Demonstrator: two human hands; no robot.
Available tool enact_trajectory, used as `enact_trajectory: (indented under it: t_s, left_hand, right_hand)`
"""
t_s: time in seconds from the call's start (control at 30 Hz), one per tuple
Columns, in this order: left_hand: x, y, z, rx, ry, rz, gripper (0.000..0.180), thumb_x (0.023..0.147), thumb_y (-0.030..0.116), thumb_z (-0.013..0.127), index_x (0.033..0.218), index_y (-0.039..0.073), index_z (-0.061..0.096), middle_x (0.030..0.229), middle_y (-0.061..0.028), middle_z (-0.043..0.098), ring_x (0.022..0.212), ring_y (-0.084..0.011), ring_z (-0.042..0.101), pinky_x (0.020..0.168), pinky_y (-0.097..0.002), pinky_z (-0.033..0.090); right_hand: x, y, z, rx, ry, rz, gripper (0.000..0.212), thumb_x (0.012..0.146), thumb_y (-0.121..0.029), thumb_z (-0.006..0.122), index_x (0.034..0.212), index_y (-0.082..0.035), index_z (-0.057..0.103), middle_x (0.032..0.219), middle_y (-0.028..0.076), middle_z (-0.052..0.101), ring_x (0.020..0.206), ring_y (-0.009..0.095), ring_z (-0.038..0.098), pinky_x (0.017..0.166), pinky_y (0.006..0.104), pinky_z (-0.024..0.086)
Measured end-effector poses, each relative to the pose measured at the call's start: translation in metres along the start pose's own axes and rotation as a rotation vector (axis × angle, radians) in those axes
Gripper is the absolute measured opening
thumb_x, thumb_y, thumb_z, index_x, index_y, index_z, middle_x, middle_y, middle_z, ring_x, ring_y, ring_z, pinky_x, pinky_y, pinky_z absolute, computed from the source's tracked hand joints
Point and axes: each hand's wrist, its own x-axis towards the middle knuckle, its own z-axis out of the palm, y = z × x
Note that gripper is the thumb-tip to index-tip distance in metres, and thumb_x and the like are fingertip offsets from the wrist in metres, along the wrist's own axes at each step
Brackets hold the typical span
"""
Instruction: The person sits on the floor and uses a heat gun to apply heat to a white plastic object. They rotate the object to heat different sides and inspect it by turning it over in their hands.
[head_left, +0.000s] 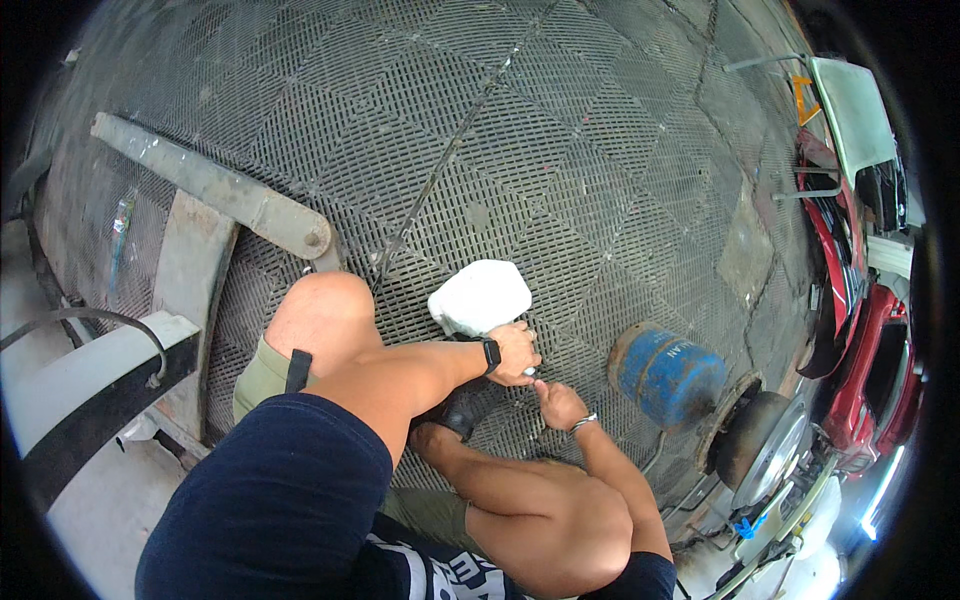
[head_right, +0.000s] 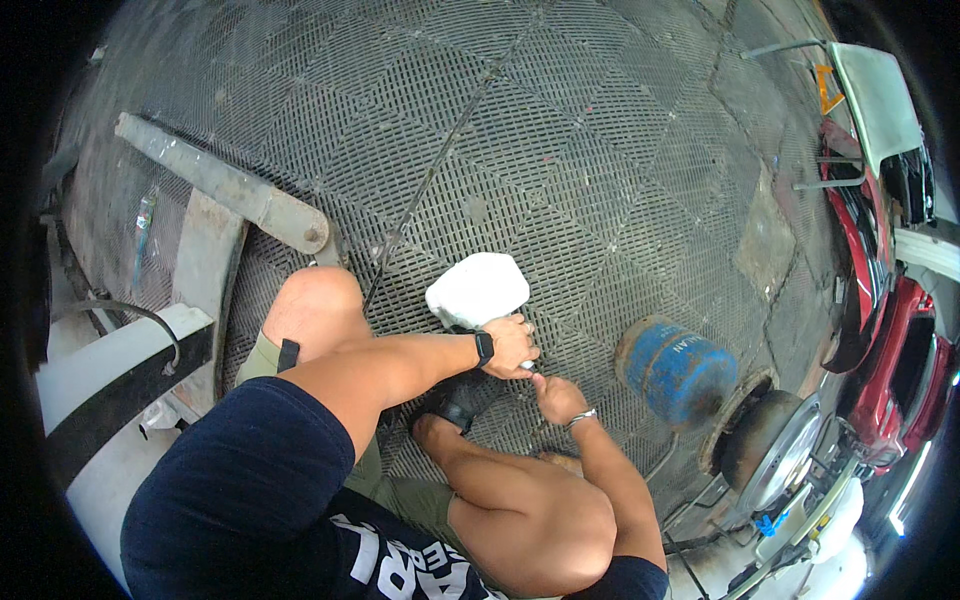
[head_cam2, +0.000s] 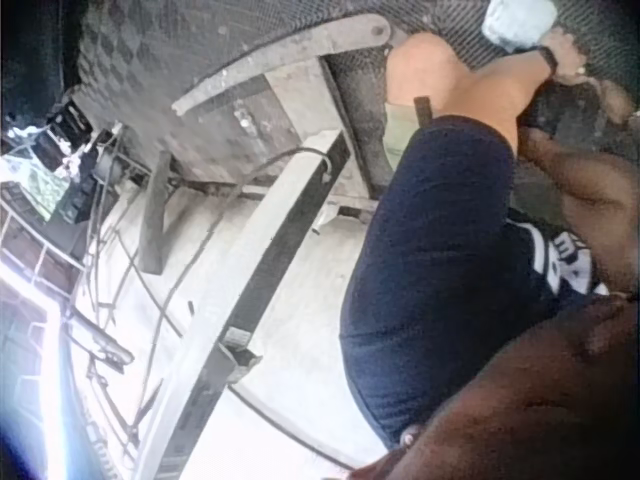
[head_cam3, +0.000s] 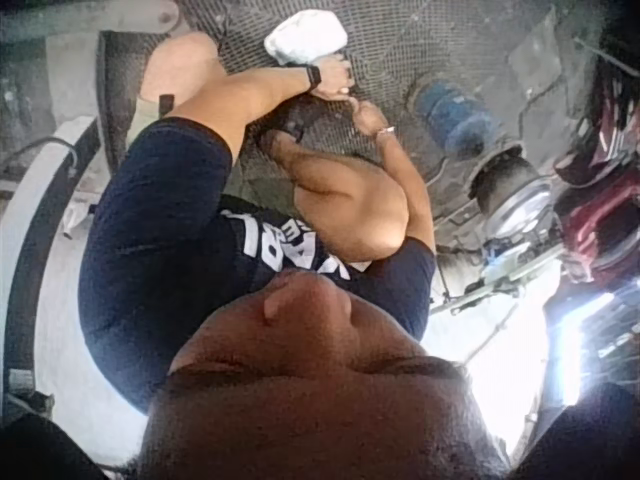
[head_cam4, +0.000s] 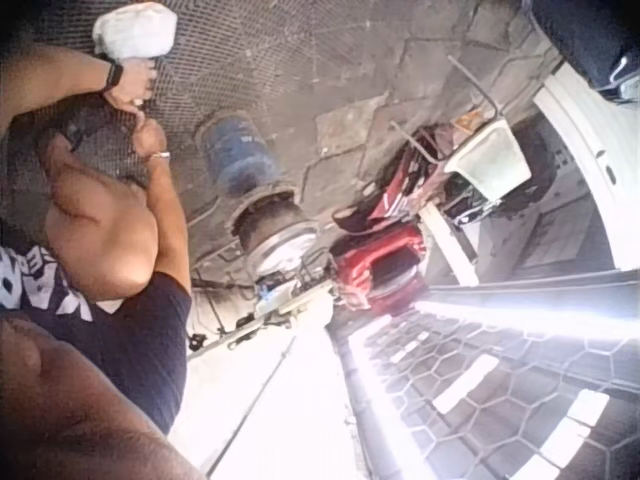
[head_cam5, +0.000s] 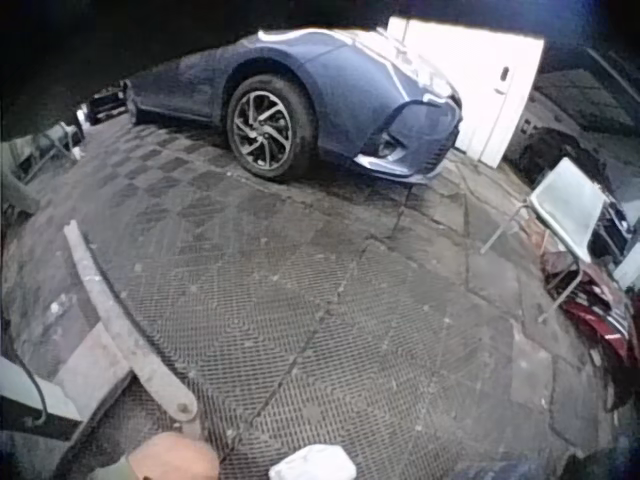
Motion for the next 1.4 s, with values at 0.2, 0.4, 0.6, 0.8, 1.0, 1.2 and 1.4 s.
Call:
enact_trajectory:
  t_s: [0.2, 0.4, 0.6, 0.8, 1.0, 1.2, 1.4]
  left_hand:
    - [-0.002, 0.000, -0.002, 0.055, -0.055, 0.010, 0.054, 0.092, 0.058, 0.058, 0.112, 0.010, 0.069, 0.100, -0.0075, 0.074, 0.112, -0.0271, 0.061, 0.094, -0.0439, 0.042]
    - [-0.008, 0.007, -0.034, 0.126, -0.128, 0.052, 0.048, 0.091, 0.052, 0.062, 0.113, 0.009, 0.064, 0.107, -0.0085, 0.073, 0.118, -0.0283, 0.059, 0.094, -0.0458, 0.043]
    - [-0.009, -0.012, -0.063, 0.280, -0.083, -0.082, 0.034, 0.087, 0.021, 0.064, 0.119, 0.010, 0.065, 0.116, -0.0092, 0.069, 0.117, -0.0300, 0.062, 0.093, -0.0472, 0.050]
    - [-0.055, -0.087, -0.193, 0.080, 0.238, -0.235, 0.013, 0.080, 0.013, 0.066, 0.090, 0.005, 0.066, 0.094, -0.0188, 0.069, 0.093, -0.0401, 0.068, 0.083, -0.0485, 0.054]
    - [-0.116, -0.106, -0.244, -1.102, 0.522, -0.368, 0.019, 0.080, -0.004, 0.072, 0.092, 0.007, 0.063, 0.122, -0.0130, 0.065, 0.112, -0.0272, 0.062, 0.097, -0.0437, 0.050]
    - [-0.144, -0.081, -0.232, -1.779, 0.498, -0.176, 0.023, 0.076, -0.005, 0.069, 0.088, 0.014, 0.063, 0.124, -0.0162, 0.063, 0.126, -0.0370, 0.056, 0.106, -0.0555, 0.046]
    - [-0.145, -0.084, -0.228, -1.952, 0.460, -0.107, 0.021, 0.070, -0.003, 0.069, 0.083, 0.013, 0.061, 0.126, -0.0156, 0.061, 0.132, -0.0393, 0.051, 0.111, -0.0598, 0.039]
  right_hand:
    - [-0.007, -0.022, -0.003, -0.023, -0.025, 0.080, 0.068, 0.108, -0.044, 0.031, 0.097, 0.009, 0.072, 0.103, 0.037, 0.068, 0.103, 0.052, 0.065, 0.096, 0.0557, 0.050]
    - [-0.029, -0.032, 0.005, 0.023, 0.034, 0.113, 0.071, 0.107, -0.048, 0.031, 0.094, 0.007, 0.073, 0.102, 0.035, 0.069, 0.103, 0.051, 0.066, 0.096, 0.0557, 0.049]
    - [-0.082, -0.011, -0.039, 0.036, 0.138, -0.114, 0.075, 0.107, -0.056, 0.028, 0.080, 0.003, 0.067, 0.080, 0.026, 0.069, 0.086, 0.050, 0.065, 0.086, 0.0553, 0.049]
    - [-0.120, 0.024, -0.015, 0.585, 0.237, -0.025, 0.068, 0.105, -0.054, 0.043, 0.073, 0.003, 0.062, 0.073, 0.023, 0.066, 0.069, 0.044, 0.059, 0.072, 0.0531, 0.046]
    - [-0.027, -0.006, 0.053, 0.279, 0.722, 0.138, 0.059, 0.106, -0.045, 0.042, 0.079, 0.002, 0.066, 0.080, 0.028, 0.069, 0.083, 0.049, 0.067, 0.080, 0.0578, 0.051]
    - [0.025, -0.013, 0.056, 0.309, 0.900, 0.184, 0.033, 0.095, -0.027, 0.064, 0.112, 0.001, 0.062, 0.108, 0.024, 0.065, 0.104, 0.043, 0.063, 0.091, 0.0548, 0.048]
    - [0.020, -0.039, 0.034, 0.584, 1.098, -0.013, 0.040, 0.088, -0.021, 0.073, 0.120, -0.001, 0.059, 0.114, 0.020, 0.061, 0.113, 0.039, 0.057, 0.100, 0.0476, 0.045]
